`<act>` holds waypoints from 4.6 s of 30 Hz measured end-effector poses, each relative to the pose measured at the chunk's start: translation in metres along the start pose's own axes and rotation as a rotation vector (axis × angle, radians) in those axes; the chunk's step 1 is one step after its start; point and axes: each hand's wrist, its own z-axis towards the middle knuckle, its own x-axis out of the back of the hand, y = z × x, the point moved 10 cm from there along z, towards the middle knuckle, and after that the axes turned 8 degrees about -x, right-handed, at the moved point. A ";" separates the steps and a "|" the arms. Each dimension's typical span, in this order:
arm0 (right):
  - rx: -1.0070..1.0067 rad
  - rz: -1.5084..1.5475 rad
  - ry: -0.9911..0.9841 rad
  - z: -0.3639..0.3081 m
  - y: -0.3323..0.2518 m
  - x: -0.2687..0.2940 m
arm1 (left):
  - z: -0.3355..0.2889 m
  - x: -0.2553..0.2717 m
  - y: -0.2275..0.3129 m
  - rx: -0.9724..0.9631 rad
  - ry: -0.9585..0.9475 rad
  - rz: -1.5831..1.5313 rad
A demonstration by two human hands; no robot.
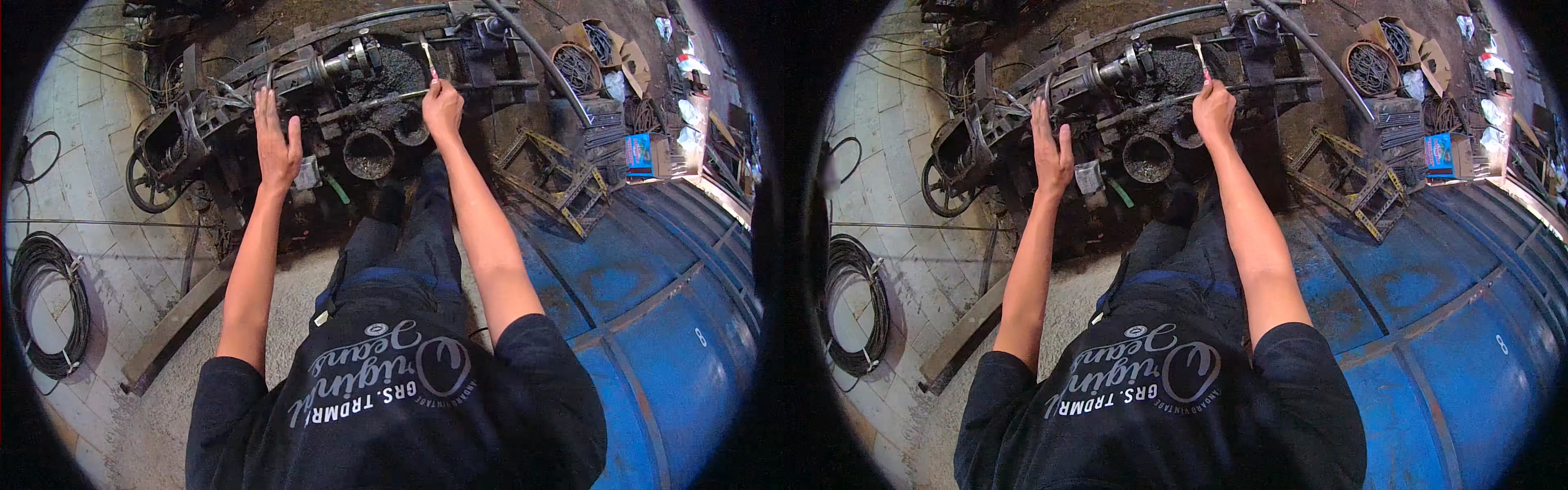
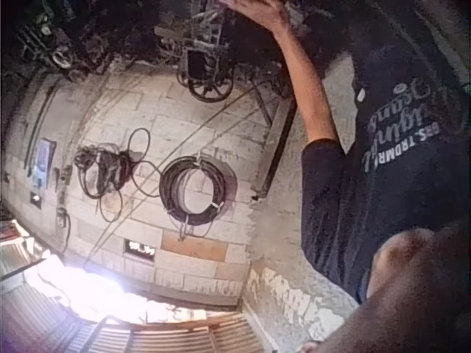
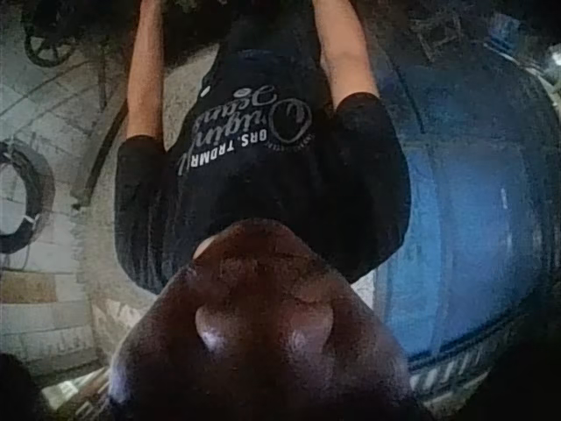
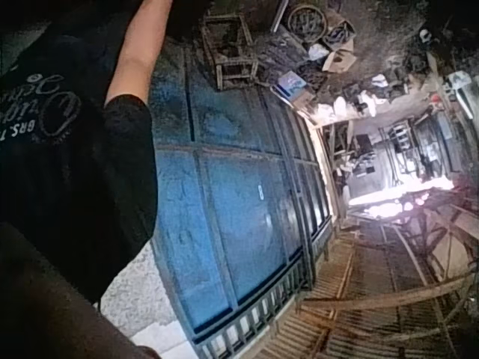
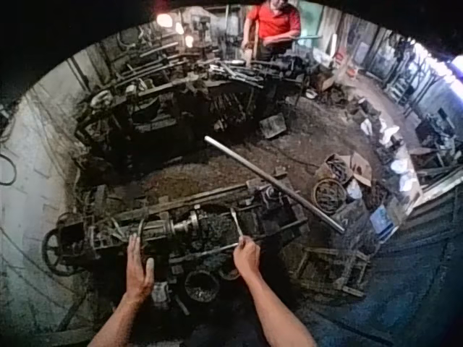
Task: Applying lubricant to internal components of an industrial machine using a brush and manipulating a metal pipe.
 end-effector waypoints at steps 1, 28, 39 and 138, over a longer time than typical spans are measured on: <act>-0.034 -0.047 -0.021 0.003 0.003 -0.002 | -0.005 -0.001 -0.001 0.014 -0.005 -0.004; 0.019 -0.014 -0.004 0.006 0.003 0.012 | -0.013 -0.014 0.013 0.054 -0.080 0.007; -0.039 0.051 -0.127 0.000 -0.010 -0.006 | -0.012 -0.016 0.020 0.028 -0.079 0.012; 0.003 -0.080 -0.228 0.000 -0.019 -0.027 | -0.033 0.002 0.002 0.081 -0.087 0.046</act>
